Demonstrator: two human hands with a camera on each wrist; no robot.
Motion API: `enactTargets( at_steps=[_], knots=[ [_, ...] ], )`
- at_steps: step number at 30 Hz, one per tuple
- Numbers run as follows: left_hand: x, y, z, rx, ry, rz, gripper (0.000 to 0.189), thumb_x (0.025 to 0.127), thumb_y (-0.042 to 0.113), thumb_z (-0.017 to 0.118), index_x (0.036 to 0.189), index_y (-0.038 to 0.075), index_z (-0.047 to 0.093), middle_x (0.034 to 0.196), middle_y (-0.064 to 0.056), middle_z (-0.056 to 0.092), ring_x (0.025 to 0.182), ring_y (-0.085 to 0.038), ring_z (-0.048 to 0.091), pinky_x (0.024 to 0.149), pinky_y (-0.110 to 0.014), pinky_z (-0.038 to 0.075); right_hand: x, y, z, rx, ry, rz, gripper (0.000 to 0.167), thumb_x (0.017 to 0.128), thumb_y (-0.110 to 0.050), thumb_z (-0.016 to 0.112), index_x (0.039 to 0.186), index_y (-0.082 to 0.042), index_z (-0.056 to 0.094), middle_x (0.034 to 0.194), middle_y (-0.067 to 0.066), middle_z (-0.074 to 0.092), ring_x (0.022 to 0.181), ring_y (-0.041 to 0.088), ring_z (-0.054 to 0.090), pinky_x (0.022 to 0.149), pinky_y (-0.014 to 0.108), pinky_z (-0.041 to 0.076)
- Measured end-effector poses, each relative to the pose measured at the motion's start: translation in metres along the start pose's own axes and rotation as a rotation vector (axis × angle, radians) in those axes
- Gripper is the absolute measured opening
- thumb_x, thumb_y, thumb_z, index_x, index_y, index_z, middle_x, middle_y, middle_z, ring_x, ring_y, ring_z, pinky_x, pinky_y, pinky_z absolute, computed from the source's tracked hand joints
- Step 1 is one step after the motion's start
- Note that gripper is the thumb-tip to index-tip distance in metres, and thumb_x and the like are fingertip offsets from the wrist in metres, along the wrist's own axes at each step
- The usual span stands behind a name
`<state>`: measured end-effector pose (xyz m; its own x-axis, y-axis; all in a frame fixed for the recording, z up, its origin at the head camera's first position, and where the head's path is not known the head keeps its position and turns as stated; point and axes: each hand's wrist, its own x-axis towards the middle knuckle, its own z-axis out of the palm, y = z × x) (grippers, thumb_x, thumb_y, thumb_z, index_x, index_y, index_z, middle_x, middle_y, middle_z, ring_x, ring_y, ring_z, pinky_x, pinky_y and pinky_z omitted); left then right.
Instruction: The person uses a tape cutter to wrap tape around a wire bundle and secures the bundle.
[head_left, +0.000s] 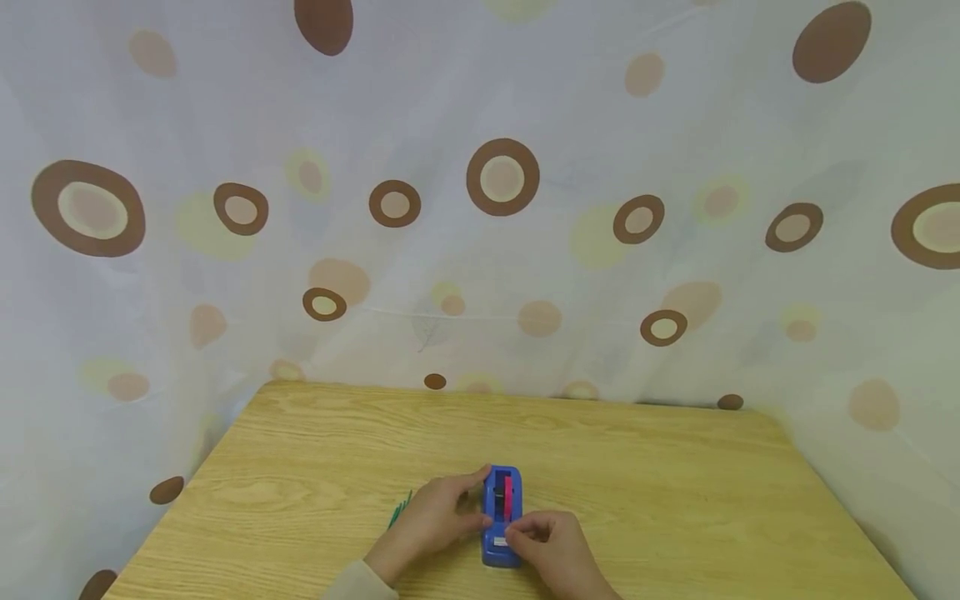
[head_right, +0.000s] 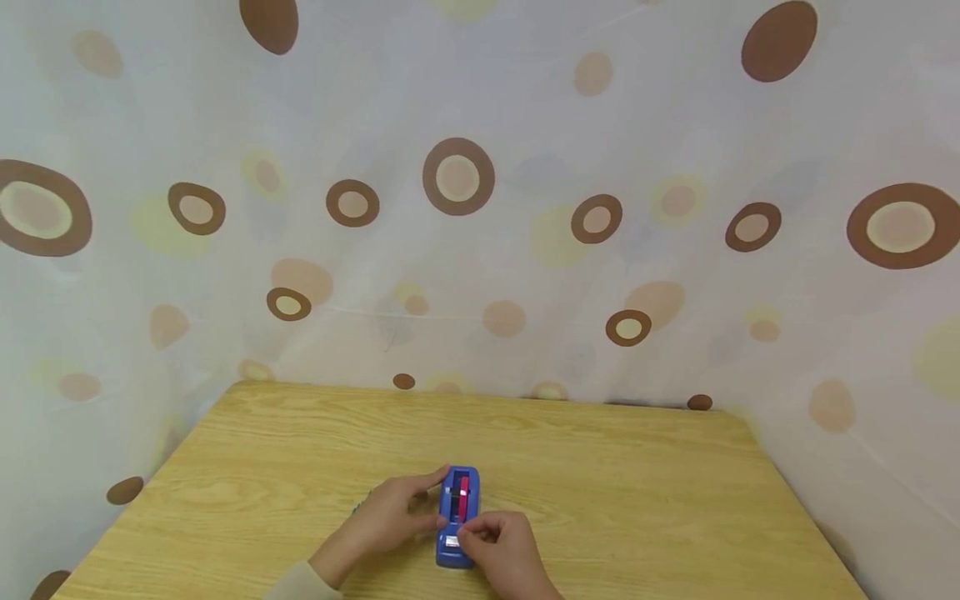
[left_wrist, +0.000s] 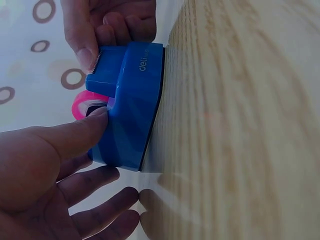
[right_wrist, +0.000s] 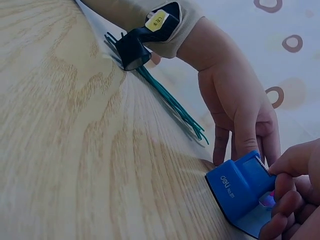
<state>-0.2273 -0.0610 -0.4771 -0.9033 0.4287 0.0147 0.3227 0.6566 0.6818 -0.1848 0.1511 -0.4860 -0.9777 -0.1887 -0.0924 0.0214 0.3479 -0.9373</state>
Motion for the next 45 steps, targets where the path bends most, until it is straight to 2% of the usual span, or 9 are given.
enactTargets(
  at_steps=[4, 9, 17, 31, 41, 45],
  knots=[
    [0.001, 0.000, 0.001, 0.009, 0.000, -0.003, 0.069, 0.086, 0.040, 0.076, 0.147, 0.025, 0.048, 0.134, -0.013, 0.060, 0.119, -0.032, 0.058, 0.095, -0.048, 0.048, -0.001, -0.004, -0.002, -0.005, 0.033, 0.000, 0.020, 0.091, -0.024, 0.073, 0.094, -0.005, 0.076, 0.089, 0.001, 0.070, 0.083, 0.017, 0.057, 0.072, 0.031, 0.048],
    [0.001, -0.001, 0.002, 0.013, -0.002, -0.012, 0.071, 0.085, 0.042, 0.076, 0.148, 0.027, 0.047, 0.134, -0.013, 0.060, 0.119, -0.033, 0.059, 0.094, -0.048, 0.049, -0.002, -0.008, -0.005, -0.026, 0.015, 0.046, 0.021, 0.092, -0.026, 0.071, 0.095, -0.006, 0.075, 0.092, 0.001, 0.070, 0.087, 0.017, 0.057, 0.076, 0.033, 0.045],
    [0.000, -0.001, 0.004, 0.003, 0.001, -0.025, 0.070, 0.084, 0.042, 0.077, 0.147, 0.026, 0.049, 0.131, -0.013, 0.062, 0.117, -0.032, 0.060, 0.092, -0.048, 0.050, -0.004, -0.007, -0.003, -0.009, 0.011, 0.101, 0.024, 0.092, -0.026, 0.071, 0.091, -0.002, 0.074, 0.088, 0.000, 0.067, 0.084, 0.016, 0.053, 0.071, 0.032, 0.043],
    [0.000, 0.001, 0.002, 0.007, 0.008, -0.017, 0.070, 0.084, 0.041, 0.077, 0.146, 0.025, 0.049, 0.132, -0.013, 0.062, 0.117, -0.033, 0.060, 0.091, -0.048, 0.051, -0.005, -0.011, -0.003, 0.005, 0.007, 0.145, 0.024, 0.091, -0.028, 0.071, 0.091, -0.004, 0.074, 0.084, -0.002, 0.064, 0.078, 0.017, 0.049, 0.064, 0.030, 0.041],
    [0.000, 0.001, 0.001, -0.003, 0.001, -0.024, 0.070, 0.084, 0.042, 0.077, 0.147, 0.026, 0.049, 0.133, -0.013, 0.061, 0.118, -0.033, 0.059, 0.092, -0.048, 0.050, -0.010, -0.013, -0.002, 0.019, 0.002, 0.125, 0.022, 0.091, -0.025, 0.070, 0.089, -0.003, 0.073, 0.077, -0.002, 0.063, 0.072, 0.015, 0.050, 0.060, 0.028, 0.041],
    [0.000, 0.002, 0.000, -0.001, 0.001, -0.029, 0.070, 0.084, 0.042, 0.077, 0.147, 0.027, 0.049, 0.133, -0.012, 0.061, 0.119, -0.032, 0.059, 0.092, -0.048, 0.050, -0.011, -0.013, -0.001, 0.015, 0.004, 0.149, 0.023, 0.090, -0.027, 0.071, 0.088, -0.005, 0.073, 0.078, -0.002, 0.064, 0.073, 0.015, 0.050, 0.062, 0.029, 0.040]
  ],
)
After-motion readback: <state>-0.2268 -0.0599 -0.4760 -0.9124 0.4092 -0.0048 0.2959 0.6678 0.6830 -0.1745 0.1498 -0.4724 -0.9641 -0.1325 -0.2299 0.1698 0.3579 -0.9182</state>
